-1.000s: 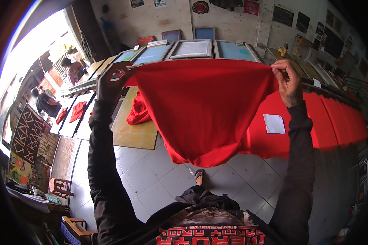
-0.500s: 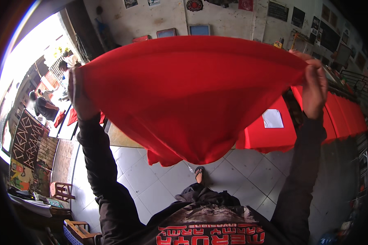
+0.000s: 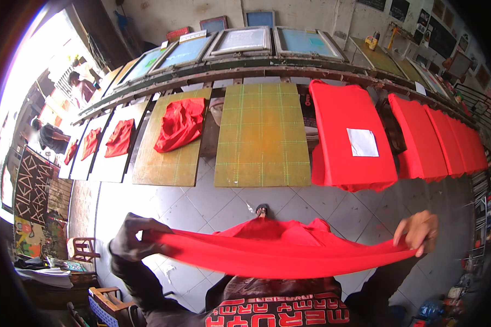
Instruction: The person places red t-shirts onto a screen printing platen, smoothing them out by hand and using a small white card to press the fabric flat before adjusting the shirt's position.
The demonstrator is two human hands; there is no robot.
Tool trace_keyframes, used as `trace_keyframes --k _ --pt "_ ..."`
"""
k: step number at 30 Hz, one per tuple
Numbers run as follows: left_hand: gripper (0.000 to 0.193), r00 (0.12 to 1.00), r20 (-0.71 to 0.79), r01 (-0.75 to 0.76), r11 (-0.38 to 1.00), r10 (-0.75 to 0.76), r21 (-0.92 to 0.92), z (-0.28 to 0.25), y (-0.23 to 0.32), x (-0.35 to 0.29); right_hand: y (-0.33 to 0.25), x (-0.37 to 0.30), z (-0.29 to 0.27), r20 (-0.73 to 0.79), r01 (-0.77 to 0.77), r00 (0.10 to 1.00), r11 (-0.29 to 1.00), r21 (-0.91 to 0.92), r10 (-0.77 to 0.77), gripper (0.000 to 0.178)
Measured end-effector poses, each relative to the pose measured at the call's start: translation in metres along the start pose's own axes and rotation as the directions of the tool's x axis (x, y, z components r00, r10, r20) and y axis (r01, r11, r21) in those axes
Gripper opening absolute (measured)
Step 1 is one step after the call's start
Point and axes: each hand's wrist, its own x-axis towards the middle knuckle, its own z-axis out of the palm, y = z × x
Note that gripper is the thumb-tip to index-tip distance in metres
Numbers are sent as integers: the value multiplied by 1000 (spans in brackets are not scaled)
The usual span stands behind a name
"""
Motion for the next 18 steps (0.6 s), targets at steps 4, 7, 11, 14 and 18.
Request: trace_keyframes --k 4,7,11,14,18 --pt "33 946 -249 177 974 -208 -140 61 -69 -27 48 -24 1 -148 -569 822 789 -231 550 15" --pt "27 738 -377 377 806 -559 -457 136 -161 -23 144 -43 0 -471 -766 595 636 -90 651 12" --pt "28 571 -378 247 592 -728 -767 225 -323 -3 311 -63 -18 -805 -703 448 709 -49 388 16" --pt "26 508 -403 112 522 -761 -845 241 -399 15 394 -46 -27 -909 -570 338 821 8 243 18" --pt "22 492 -495 52 592 -716 -804 241 -429 58 449 -26 -42 -954 -337 107 913 231 281 19"
